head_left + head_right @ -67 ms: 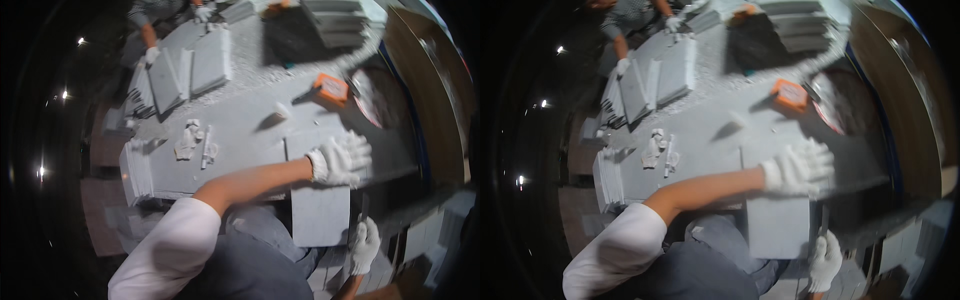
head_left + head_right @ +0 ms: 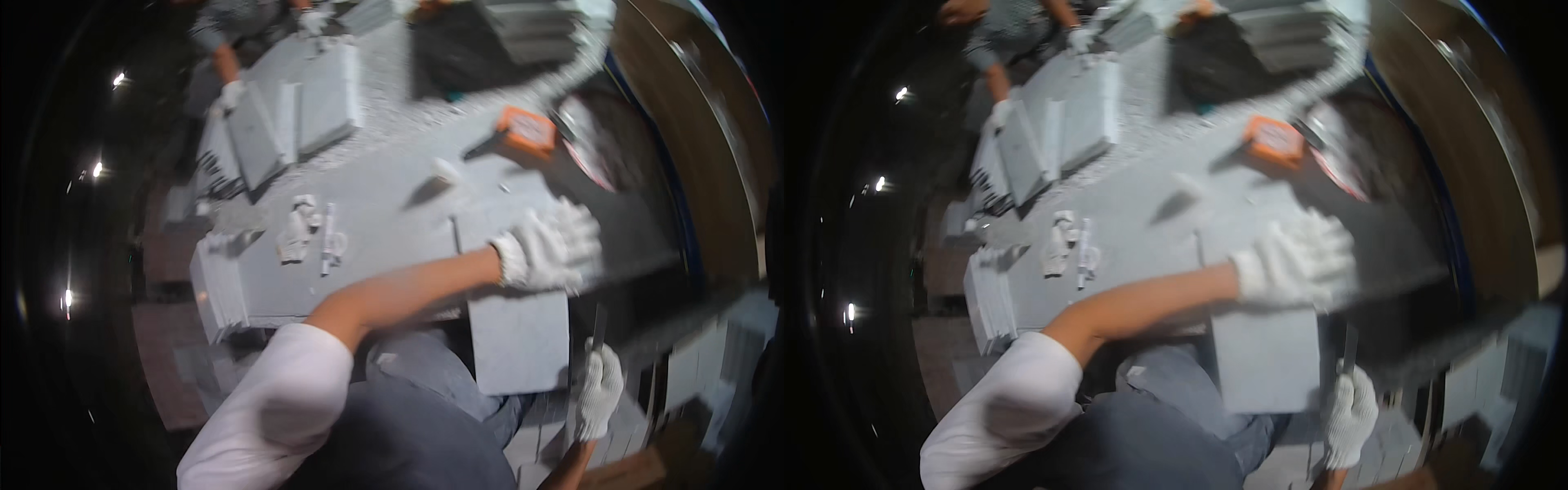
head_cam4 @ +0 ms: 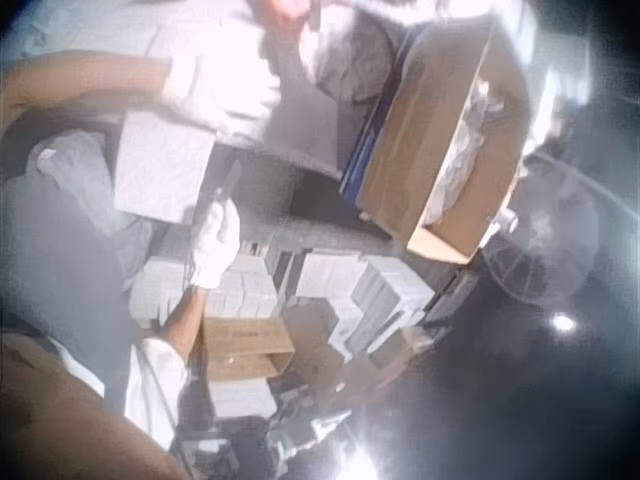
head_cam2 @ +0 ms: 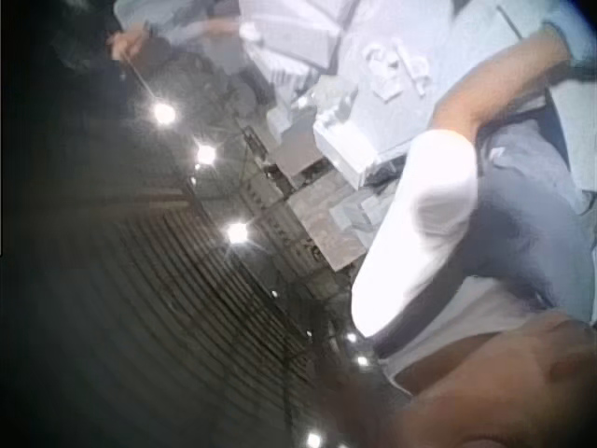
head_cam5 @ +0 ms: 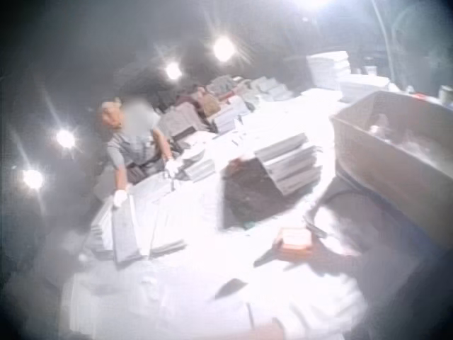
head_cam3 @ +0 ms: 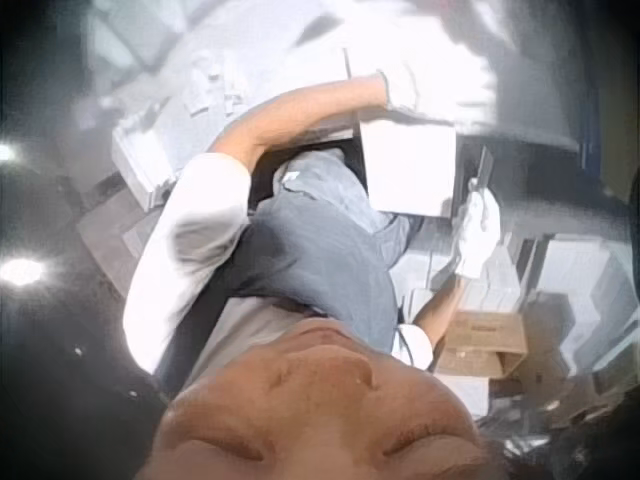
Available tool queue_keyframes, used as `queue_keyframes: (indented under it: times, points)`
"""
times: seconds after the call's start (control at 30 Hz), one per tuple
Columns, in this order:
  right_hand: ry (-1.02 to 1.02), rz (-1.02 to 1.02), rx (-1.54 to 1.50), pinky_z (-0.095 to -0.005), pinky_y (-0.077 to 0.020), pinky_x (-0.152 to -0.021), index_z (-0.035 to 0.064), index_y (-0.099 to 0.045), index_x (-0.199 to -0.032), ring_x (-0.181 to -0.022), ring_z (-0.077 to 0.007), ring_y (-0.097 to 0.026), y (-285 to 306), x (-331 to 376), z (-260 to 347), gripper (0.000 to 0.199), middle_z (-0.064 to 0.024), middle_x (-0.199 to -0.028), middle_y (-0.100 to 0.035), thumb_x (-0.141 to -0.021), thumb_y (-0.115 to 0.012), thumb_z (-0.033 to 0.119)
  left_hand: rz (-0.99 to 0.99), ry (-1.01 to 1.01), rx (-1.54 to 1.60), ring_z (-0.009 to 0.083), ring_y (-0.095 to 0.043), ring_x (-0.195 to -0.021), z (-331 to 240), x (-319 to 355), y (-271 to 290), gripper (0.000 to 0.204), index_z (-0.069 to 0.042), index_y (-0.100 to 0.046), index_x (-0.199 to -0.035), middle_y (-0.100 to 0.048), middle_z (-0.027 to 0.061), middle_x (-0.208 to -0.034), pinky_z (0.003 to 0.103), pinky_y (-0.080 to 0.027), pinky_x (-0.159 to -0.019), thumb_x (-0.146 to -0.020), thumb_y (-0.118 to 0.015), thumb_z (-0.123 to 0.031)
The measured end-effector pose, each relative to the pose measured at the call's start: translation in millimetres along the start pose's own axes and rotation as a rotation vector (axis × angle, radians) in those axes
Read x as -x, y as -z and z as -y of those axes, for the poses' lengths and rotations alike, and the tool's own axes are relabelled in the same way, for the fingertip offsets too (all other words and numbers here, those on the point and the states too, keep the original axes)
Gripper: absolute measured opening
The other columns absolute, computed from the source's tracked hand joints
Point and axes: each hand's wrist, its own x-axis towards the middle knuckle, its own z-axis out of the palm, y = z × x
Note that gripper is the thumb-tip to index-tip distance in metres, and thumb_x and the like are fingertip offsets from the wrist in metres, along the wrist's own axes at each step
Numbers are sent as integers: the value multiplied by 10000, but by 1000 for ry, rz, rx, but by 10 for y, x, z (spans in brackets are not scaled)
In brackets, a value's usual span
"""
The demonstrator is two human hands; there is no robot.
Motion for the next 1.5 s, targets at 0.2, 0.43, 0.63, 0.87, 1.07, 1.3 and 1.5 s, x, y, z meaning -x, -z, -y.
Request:
queue_keyframes:
  times: [0.2, 0.43, 0.63, 0.87, 1.07, 1.3, 1.5]
  points:
    - [-305, -71, -179, -269, -528, -608, 21, -708, -1166, -705, -112, -650, 118, 234, -134, 292, -59, -937, -732, -1051, -620, 274, 38, -125, -196, 389, -560, -1275, 24, -31, 30, 446, -165, -696, -1248, -612, 141, -1325, 496, -451, -1074, -846, -665, -356]
    - [59, 72, 296, -405, -577, -754, 117, -683, -1282, -841, -329, -735, 175, 164, 15, 355, -143, -921, -744, -1005, -634, 334, 133, -54, -160, 374, -484, -1409, 11, -92, 45, 588, -123, -634, -1371, -555, 147, -1494, 526, -350, -1183, -955, -570, -533]
    - [216, 294, 557, -405, -543, -600, 141, -588, -1380, -655, -281, -688, 87, 5, 75, 419, -86, -794, -705, -986, -640, 275, 196, -28, -167, 366, -457, -1457, -2, -102, 78, 583, -129, -617, -1441, -534, 138, -1545, 497, -320, -1227, -955, -644, -452]
    - [258, 362, 632, -391, -524, -540, 127, -556, -1413, -585, -244, -667, 71, -30, 72, 455, -52, -728, -680, -991, -638, 275, 208, -18, -152, 353, -441, -1477, 22, -101, 74, 592, -140, -611, -1457, -523, 135, -1559, 484, -307, -1237, -962, -637, -464]
    - [248, 391, 701, -384, -508, -515, 112, -513, -1460, -545, -251, -655, -7, -71, 115, 472, -66, -724, -682, -1033, -600, 295, 150, -47, -167, 363, -515, -1390, 26, -114, 28, 581, -134, -667, -1366, -593, 135, -1470, 504, -362, -1189, -927, -646, -514]
    - [192, 463, 680, -404, -514, -533, 118, -485, -1458, -566, -272, -667, 38, -79, 130, 456, -73, -738, -692, -1044, -576, 286, 204, -35, -149, 346, -435, -1485, 41, -100, 53, 600, -129, -609, -1458, -516, 142, -1566, 475, -296, -1243, -959, -647, -461]
    - [223, 450, 691, -413, -520, -544, 118, -489, -1447, -583, -284, -674, -33, -134, 114, 433, -84, -748, -695, -1053, -559, 283, 232, -36, -173, 353, -423, -1491, 20, -120, 76, 610, -124, -596, -1468, -503, 148, -1576, 475, -282, -1249, -958, -648, -455]
